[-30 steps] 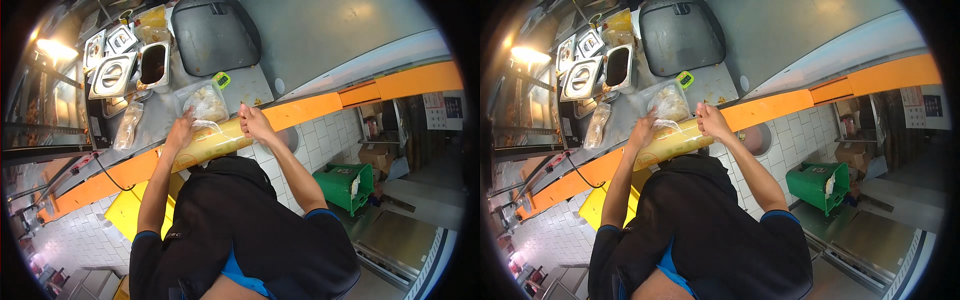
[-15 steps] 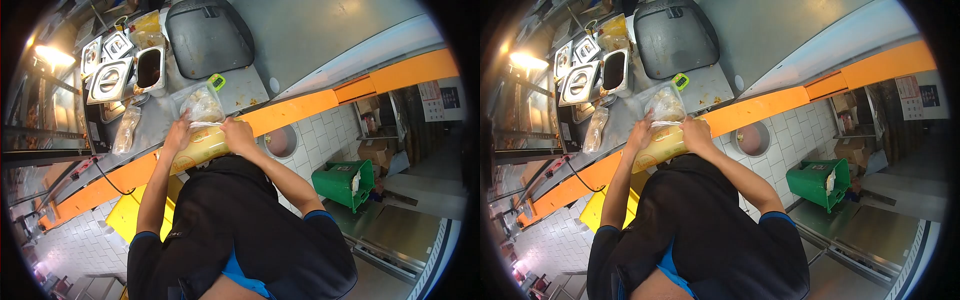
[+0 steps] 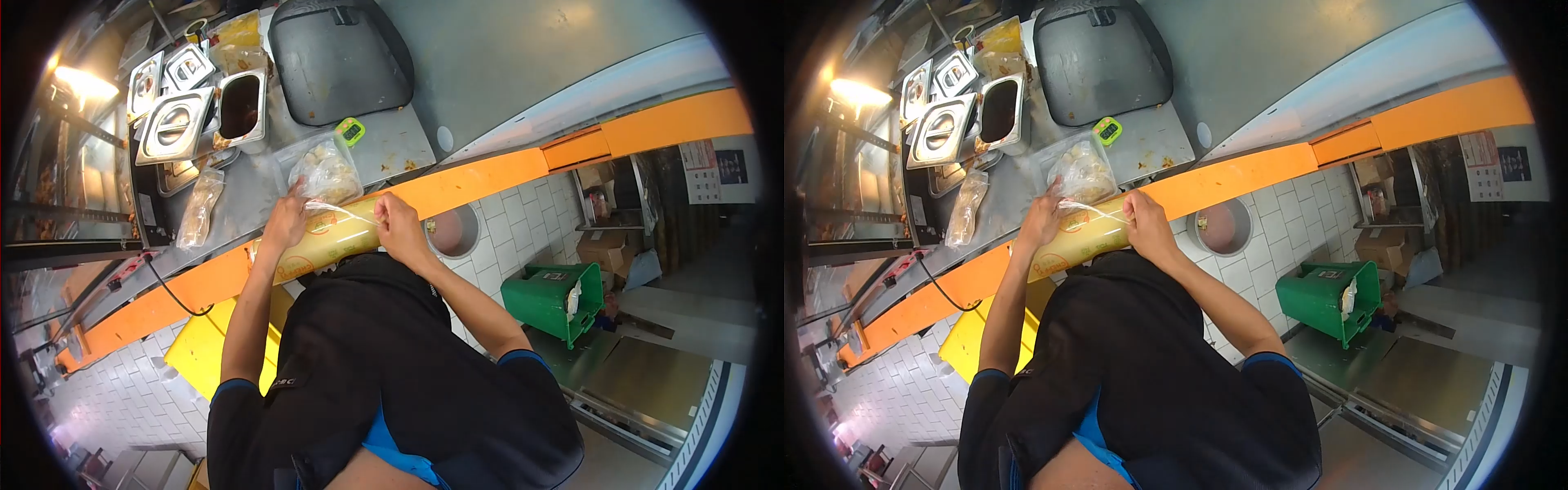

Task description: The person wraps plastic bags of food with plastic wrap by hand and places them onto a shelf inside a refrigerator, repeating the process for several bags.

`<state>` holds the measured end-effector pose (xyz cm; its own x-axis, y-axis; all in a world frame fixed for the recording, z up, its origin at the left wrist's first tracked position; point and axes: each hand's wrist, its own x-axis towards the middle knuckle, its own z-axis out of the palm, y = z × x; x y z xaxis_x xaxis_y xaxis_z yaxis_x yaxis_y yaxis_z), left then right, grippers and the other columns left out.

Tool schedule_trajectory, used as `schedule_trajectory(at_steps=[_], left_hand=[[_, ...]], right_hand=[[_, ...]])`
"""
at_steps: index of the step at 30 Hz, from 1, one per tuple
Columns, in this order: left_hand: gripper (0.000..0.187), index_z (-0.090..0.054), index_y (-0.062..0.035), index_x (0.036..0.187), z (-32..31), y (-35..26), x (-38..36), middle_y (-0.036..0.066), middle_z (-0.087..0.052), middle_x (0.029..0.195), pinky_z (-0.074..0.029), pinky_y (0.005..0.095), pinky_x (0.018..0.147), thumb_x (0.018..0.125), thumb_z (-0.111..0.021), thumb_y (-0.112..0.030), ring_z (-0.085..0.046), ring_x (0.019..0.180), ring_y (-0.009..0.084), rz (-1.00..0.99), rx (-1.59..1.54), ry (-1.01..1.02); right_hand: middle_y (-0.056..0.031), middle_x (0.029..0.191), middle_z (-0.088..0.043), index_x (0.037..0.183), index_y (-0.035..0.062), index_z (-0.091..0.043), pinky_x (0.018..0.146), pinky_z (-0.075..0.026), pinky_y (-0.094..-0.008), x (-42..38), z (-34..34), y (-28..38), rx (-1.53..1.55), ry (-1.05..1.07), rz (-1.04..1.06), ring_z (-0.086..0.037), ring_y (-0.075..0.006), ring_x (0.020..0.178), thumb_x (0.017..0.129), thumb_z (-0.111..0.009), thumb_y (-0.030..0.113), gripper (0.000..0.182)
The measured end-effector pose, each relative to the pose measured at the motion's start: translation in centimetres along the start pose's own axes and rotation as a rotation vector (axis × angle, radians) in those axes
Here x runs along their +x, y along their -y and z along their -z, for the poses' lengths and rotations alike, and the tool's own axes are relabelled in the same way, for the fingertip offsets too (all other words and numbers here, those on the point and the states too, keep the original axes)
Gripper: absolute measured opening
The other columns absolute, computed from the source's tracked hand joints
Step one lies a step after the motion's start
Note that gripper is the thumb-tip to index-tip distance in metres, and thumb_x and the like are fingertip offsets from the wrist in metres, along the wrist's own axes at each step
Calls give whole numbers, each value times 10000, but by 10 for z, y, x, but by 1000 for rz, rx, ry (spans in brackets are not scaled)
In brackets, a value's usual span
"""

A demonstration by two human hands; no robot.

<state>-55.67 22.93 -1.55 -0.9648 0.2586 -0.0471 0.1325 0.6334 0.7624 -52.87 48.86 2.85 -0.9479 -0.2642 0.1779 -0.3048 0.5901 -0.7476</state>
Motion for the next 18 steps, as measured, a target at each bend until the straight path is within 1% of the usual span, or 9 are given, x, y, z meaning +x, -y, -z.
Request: schedule_trajectory(at_steps=[1, 2, 4, 8, 10, 14, 16, 17, 18], left_hand=[[336, -707, 1, 1092, 2, -1, 0, 320, -391, 1436, -416, 444, 1056, 813, -520, 20, -519, 1212, 438, 16, -23, 11], [336, -707, 1, 1092, 2, 1, 0, 320, -391, 1436, -416, 444, 1056, 813, -520, 20, -519, 1212, 438, 18, -20, 10], [336, -705, -2, 1096, -1, 7, 0, 314, -394, 1437, -420, 442, 1052, 817, -519, 21, -511, 1216, 443, -82, 77, -27], [318, -695, 11, 1099, -7, 11, 0, 306, -396, 1438, -421, 439, 1051, 833, -520, 16, -502, 1221, 447, -121, 73, -48], [297, -683, 24, 1105, -3, 7, 0, 301, -392, 1443, -417, 436, 1055, 847, -539, -5, -487, 1240, 442, -5, -38, -24], [279, -682, 22, 1114, -5, 5, 1, 299, -388, 1445, -414, 432, 1058, 874, -555, -46, -476, 1254, 437, -27, -3, -29], [271, -684, 18, 1119, -4, 4, 2, 295, -381, 1451, -412, 430, 1058, 908, -557, -94, -465, 1265, 434, 42, -47, -21], [271, -684, 18, 1119, -3, 2, 1, 295, -381, 1451, -412, 430, 1058, 908, -557, -94, -465, 1265, 434, 38, -44, -21], [269, -686, 21, 1111, -2, 1, 0, 296, -379, 1451, -409, 428, 1059, 926, -545, -113, -470, 1260, 435, -5, -13, -20]], right_hand=[[-138, 787, -591, 894, 5, -505, 636, -492, -371, -2, -3, 2, -125, -159, 45, -632, -297, 746, 800, -655, -20, 179], [-138, 787, -591, 894, 5, -505, 636, -492, -371, -6, -2, 1, -123, -159, 46, -632, -297, 746, 800, -655, -20, 179], [-157, 820, -629, 890, -5, -541, 642, -505, -384, -15, 7, -1, -202, -153, -103, -654, -309, 741, 865, -619, 16, 84], [-179, 844, -656, 922, -18, -573, 634, -517, -389, -22, 10, 3, -206, -87, -238, -656, -314, 689, 913, -607, 71, 96], [-197, 828, -665, 971, -31, -578, 606, -520, -387, -15, 8, 5, 49, -259, -519, -654, -325, 630, 929, -630, 129, 173], [-175, 865, -646, 1015, -27, -573, 646, -517, -398, -16, 6, -10, 114, -129, -423, -646, -321, 728, 927, -644, 194, 248], [-153, 926, -601, 1038, -11, -572, 717, -509, -421, -18, 4, 29, -454, -80, -36, -606, -327, 864, 909, -664, 248, 304], [-143, 970, -553, 1020, 10, -583, 770, -495, -440, -16, 1, 32, -411, -41, -102, -558, -334, 952, 869, -697, 269, 321], [-143, 970, -553, 1020, 10, -583, 770, -495, -440, -17, -7, 28, -411, -43, -98, -558, -334, 952, 869, -697, 269, 321]])
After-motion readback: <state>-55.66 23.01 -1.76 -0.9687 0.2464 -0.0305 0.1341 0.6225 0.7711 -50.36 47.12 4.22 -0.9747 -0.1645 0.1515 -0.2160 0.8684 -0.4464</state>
